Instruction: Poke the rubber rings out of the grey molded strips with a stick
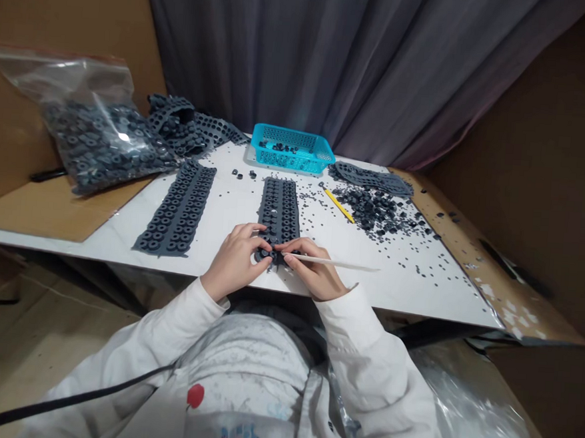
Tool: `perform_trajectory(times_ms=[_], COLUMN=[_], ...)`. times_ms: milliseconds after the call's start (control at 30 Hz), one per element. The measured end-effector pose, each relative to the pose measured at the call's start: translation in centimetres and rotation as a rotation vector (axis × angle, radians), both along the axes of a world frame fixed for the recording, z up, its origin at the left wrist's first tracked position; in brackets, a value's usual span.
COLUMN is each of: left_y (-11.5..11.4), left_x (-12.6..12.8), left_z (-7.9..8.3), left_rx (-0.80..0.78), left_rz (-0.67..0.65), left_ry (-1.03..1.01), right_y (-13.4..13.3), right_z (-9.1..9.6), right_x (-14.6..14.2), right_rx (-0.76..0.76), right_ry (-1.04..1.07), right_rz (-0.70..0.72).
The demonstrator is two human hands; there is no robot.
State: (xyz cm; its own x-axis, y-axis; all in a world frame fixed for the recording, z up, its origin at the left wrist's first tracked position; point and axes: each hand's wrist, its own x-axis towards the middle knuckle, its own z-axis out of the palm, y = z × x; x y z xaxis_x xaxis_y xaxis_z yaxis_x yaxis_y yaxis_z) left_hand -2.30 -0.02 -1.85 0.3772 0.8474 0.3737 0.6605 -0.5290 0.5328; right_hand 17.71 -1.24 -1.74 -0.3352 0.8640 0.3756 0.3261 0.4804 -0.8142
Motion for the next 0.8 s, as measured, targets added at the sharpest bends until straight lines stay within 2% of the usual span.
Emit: perform_trajectory(times_ms=[800], left_y=[0.25], left_x=[-0.15], left_z=[0.03], left_rx=[-0.026], left_rz=[-0.053], left_ry=[-0.001], right_y=[0.0], right_z=[0.15], right_x=[-0.1], right_rx=[0.04], right_ry=[0.003], right_rz=[0.07])
